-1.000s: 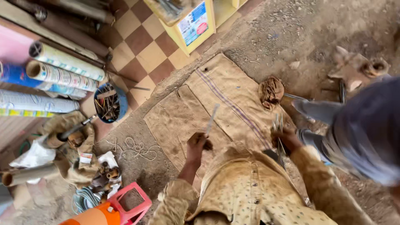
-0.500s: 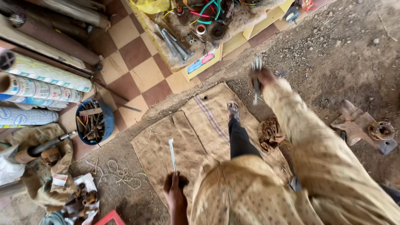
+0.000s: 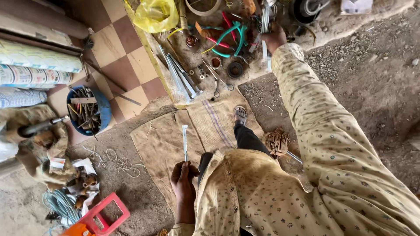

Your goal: The person works on a rusty metal pipe assembly with a white plastic fitting, using a wrench and hammer to tighten and adjust components. Another person assists by holding the pipe and handing over tools. The task involves repeated tightening and hammering of the fitting onto the pipe.

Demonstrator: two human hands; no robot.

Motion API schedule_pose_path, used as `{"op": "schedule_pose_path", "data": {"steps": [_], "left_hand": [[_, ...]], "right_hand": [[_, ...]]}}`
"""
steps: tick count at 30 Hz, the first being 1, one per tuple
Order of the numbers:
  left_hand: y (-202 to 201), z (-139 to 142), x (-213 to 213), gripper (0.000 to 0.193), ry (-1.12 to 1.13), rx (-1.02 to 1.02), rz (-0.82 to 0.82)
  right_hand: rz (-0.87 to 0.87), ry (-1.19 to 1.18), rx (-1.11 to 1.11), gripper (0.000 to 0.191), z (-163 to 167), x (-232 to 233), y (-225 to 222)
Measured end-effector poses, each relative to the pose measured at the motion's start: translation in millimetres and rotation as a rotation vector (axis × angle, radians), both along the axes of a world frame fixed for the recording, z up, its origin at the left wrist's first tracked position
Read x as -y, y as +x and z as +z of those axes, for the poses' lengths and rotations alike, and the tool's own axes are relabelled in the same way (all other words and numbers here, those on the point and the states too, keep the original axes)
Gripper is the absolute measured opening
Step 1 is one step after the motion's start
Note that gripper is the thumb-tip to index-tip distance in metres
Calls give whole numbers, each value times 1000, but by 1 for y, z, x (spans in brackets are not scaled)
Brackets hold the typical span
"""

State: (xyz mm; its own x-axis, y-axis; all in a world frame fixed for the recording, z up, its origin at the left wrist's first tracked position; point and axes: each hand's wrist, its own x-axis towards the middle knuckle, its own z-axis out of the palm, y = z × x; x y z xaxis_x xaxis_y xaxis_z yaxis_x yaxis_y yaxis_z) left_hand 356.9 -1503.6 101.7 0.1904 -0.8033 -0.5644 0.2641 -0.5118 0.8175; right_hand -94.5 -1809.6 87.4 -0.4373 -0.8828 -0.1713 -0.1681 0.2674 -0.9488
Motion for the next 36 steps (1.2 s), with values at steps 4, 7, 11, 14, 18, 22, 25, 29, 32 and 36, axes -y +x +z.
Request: {"op": "schedule_pose_path", "data": {"steps": [4, 7, 11, 14, 18, 22, 25, 29, 32, 36], "left_hand": [[-8, -3, 22, 18, 26, 20, 46], [-12, 0, 37, 17, 19, 18, 33], [-8, 4, 57, 16, 28, 59, -23], [2, 6, 71, 16, 20, 75, -71], [22, 8, 80, 18, -20, 123, -141], [39, -1, 99, 15, -17, -41, -208], [49, -11, 123, 13, -57, -130, -454], [53, -16, 156, 15, -20, -295, -825], [41, -10, 159, 19, -32, -344, -1121], [-1, -1, 121, 22, -19, -361, -1503]], "right_hand": [[31, 221, -273, 53, 1, 23, -3], [53, 356, -235, 41, 11, 29, -5], [49, 222, -367, 22, 22, 21, -3], [-154, 61, -91, 16, 27, 11, -5], [-382, -153, 191, 22, 17, -20, -1], [-391, -369, 342, 14, -12, -87, 42], [-304, -171, 448, 20, -38, -173, 107], [-192, 11, 322, 27, -47, -297, 215], [-224, 48, 320, 30, -33, -372, 284], [-378, 3, 306, 33, -4, -459, 344]]}}
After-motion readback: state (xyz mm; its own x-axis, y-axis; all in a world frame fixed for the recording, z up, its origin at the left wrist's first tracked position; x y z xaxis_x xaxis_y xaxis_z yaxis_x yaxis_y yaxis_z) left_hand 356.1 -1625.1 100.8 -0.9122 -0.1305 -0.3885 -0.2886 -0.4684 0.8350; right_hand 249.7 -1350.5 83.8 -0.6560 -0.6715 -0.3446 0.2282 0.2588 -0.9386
